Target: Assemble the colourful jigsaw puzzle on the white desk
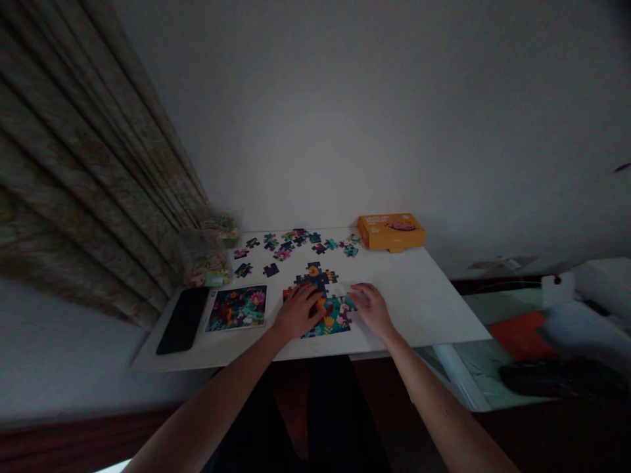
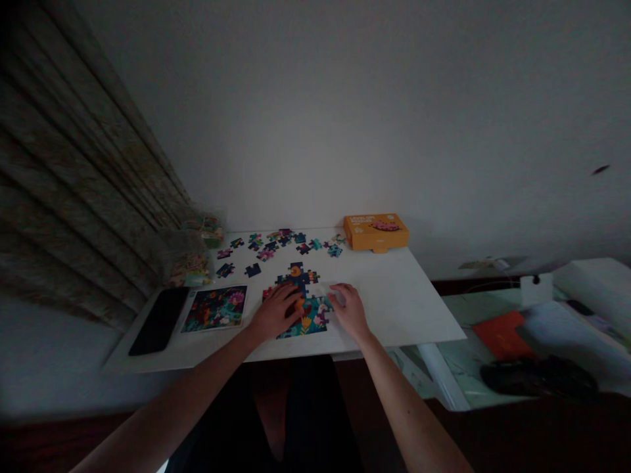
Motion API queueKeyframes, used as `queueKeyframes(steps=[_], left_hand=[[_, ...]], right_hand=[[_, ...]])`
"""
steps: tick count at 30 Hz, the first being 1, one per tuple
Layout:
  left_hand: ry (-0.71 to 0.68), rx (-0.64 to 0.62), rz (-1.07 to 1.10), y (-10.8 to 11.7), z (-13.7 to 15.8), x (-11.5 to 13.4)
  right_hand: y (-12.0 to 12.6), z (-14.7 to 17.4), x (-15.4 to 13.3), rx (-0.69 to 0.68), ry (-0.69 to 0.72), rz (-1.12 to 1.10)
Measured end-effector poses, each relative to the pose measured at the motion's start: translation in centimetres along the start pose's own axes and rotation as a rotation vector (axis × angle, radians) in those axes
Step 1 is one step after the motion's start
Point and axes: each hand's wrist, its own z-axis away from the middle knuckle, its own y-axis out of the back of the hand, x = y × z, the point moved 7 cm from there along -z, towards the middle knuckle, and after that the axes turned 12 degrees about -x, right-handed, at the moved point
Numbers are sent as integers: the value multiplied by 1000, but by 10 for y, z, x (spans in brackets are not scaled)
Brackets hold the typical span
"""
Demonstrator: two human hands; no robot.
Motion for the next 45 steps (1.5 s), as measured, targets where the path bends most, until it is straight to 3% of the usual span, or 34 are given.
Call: queueKeyframes(steps=[3, 6, 11, 15, 24, 30, 38, 45], left_hand=[[30, 3, 5, 1, -1, -3], [50, -5, 22, 2, -3, -3], [62, -1, 56, 5, -3, -1], [67, -1, 74, 7, -3, -1], [82, -32, 98, 4, -3, -2], [69, -21, 104, 6, -3, -1], [77, -33, 105, 5, -4, 0], [84, -33, 105, 6, -4, 0]], right_hand=[[9, -30, 17, 27, -74, 33], [13, -81, 19, -16, -128, 186], [-3, -168, 18, -289, -224, 473], [-12, -201, 32, -397, -331, 564], [-15, -235, 56, -430, -248, 525], [-9, -244, 70, -402, -329, 513], [-15, -256, 70, -412, -408, 373], [-8, -254, 66, -252, -395, 176]])
